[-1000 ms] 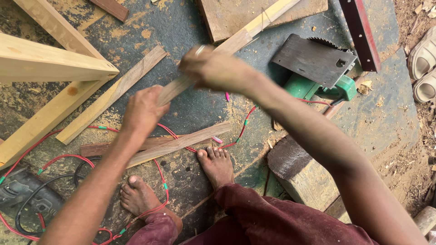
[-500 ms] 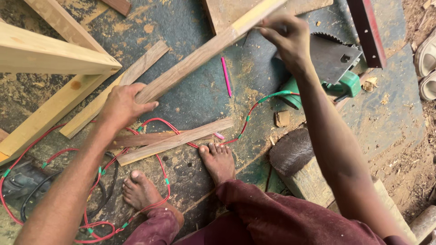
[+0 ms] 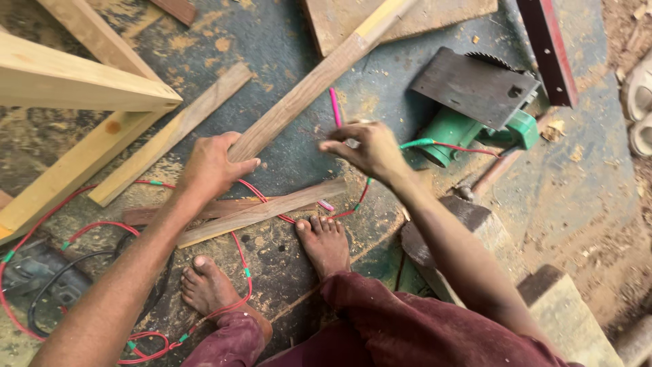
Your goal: The person uses a green circular saw to cut a long wooden plank into smaller pieces. They repeatedly measure the wood against a wooden frame, mark it with a pink marker, and cut it to size. The cut pieces are then placed into the frame to check for fit.
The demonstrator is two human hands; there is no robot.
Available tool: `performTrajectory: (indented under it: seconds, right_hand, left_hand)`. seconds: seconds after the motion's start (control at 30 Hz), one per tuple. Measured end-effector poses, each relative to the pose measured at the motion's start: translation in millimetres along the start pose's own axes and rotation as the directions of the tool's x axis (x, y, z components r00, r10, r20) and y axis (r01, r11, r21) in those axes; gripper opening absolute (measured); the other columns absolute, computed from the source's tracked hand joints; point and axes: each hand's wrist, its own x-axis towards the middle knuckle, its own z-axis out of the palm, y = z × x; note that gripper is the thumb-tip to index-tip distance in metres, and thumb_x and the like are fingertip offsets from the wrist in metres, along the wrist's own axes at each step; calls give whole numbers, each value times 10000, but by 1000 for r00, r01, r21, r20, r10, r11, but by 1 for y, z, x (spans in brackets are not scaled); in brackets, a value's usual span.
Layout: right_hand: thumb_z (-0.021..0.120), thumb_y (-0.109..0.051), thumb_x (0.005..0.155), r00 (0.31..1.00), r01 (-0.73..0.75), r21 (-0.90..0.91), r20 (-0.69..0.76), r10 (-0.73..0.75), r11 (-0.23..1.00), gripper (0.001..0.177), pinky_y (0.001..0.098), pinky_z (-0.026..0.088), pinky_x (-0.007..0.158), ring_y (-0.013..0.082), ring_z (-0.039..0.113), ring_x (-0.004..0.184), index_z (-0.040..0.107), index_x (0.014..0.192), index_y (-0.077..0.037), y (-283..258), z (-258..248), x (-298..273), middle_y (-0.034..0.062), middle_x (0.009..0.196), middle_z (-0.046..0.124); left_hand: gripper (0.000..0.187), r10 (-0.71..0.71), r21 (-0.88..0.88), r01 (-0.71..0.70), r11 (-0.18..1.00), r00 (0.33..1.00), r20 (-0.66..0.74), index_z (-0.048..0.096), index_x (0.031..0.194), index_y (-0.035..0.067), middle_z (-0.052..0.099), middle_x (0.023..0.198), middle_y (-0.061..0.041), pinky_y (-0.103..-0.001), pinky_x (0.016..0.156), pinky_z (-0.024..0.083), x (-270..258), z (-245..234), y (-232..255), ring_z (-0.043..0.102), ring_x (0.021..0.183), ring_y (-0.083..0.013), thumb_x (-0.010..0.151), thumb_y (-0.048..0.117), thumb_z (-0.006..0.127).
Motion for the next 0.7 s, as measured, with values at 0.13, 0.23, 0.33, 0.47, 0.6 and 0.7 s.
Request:
performTrajectory:
  seconds: [0.13,0.23,0.33,0.47,0.6,0.7]
  right_hand:
    - [875,-180,917,944,180,-370,-195,-266,912,234,364,602,853,217,745,952,764,1116,-124,20,-46,26,61,1068,776]
    - [866,-205,875,905,326,-500,-82,-418,802,444,413,558,929,331,653,1106,733,1284,-91,36,-82,62,94,1236,723]
    - [877,-216,886,926,290,-466,-84,-368,836,417,434,535,911,323,646,1062,740,1244,-51,48,-76,88,114,1241,699]
    - [845,-164,946,950,151,-457,-178,-257,876,104,412,555,832,276,652,979,786,1001,-98,67,-49,85,55,1062,737]
    - [804,-137,1013,987,116,-385,-61,-150,916,114,377,566,757,213,660,918,748,945,-64,79,-12,56,65,1038,731]
    - [774,-158,1025,978,-12,-189,-208,-28,982,104,314,605,699,153,699,885,723,1036,-68,73,-18,59,48,1079,713]
  left_hand:
    - [412,23,48,-19,999,997,-71,709,1086,22,732,889,-227,-480,760,564,-4,-9,0,731,830,-380,805,294,842]
    - [398,45,83,-37,996,994,-98,706,1064,4,733,893,-240,-492,786,561,-6,-12,0,722,877,-400,819,281,852]
    - [417,16,35,-14,999,997,-71,698,1075,8,729,892,-236,-484,777,572,-5,-14,1,736,856,-387,801,284,848]
    - [388,28,66,-20,998,993,-112,695,1042,-2,729,909,-240,-495,795,565,-5,-10,1,725,875,-404,807,260,856]
    - [372,76,91,-60,994,981,-177,690,1034,-17,727,942,-247,-502,798,561,-9,-3,0,715,895,-417,817,232,862]
    - [387,75,101,-59,993,983,-168,688,1048,-20,726,933,-247,-495,786,565,-6,-7,3,719,884,-410,823,245,857]
